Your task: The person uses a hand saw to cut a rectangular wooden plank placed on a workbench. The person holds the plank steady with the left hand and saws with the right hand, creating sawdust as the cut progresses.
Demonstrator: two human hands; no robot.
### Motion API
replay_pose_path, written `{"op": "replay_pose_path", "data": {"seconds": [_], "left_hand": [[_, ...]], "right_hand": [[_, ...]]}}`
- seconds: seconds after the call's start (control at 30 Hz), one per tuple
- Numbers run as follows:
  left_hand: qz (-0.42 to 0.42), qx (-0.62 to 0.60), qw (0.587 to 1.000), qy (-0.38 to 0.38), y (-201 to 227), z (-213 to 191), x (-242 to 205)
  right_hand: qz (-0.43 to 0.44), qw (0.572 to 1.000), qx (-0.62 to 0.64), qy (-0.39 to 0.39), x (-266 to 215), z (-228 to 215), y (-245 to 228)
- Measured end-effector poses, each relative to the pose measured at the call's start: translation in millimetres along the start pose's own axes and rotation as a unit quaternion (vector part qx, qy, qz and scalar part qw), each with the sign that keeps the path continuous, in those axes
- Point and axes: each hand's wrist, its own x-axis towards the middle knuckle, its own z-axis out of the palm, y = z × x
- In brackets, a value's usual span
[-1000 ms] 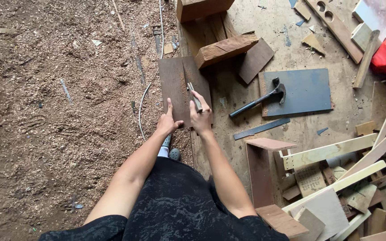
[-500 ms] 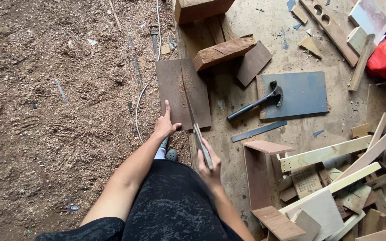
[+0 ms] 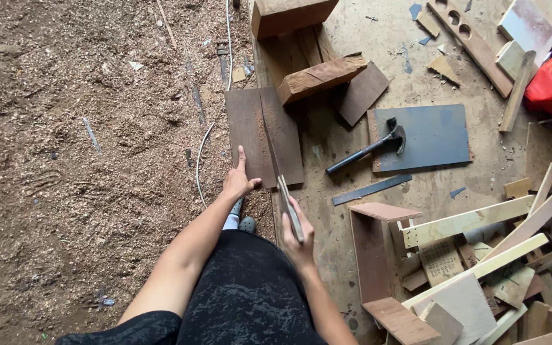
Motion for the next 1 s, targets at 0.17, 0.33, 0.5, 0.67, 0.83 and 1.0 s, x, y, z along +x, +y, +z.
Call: {"op": "replay_pose_path", "data": {"seconds": [0.17, 0.33, 0.5, 0.67, 0.83, 1.0], "left_hand": [[-0.006, -0.006, 1.0, -0.012, 6, -5, 3], [-0.007, -0.002, 1.0, -0.014, 3, 0, 5], [-0.006, -0.014, 1.0, -0.012, 0, 1, 5], [-0.024, -0.002, 0.999, -0.025, 9, -5, 6], [-0.023, 0.015, 0.999, -0.027, 9, -8, -2], [-0.017, -0.005, 1.0, -0.025, 9, -5, 0]], "right_hand": [[-0.044, 0.999, -0.017, -0.005, -28, -26, 3], [-0.06, 0.998, -0.007, 0.0, 58, 20, 23], [-0.043, 0.999, 0.01, -0.015, 143, 46, 22], [0.014, 0.999, 0.036, -0.023, 65, 27, 23], [-0.03, 0.999, -0.012, 0.004, -58, -24, 28], [-0.013, 0.999, -0.027, 0.016, 2, -11, 23]]}}
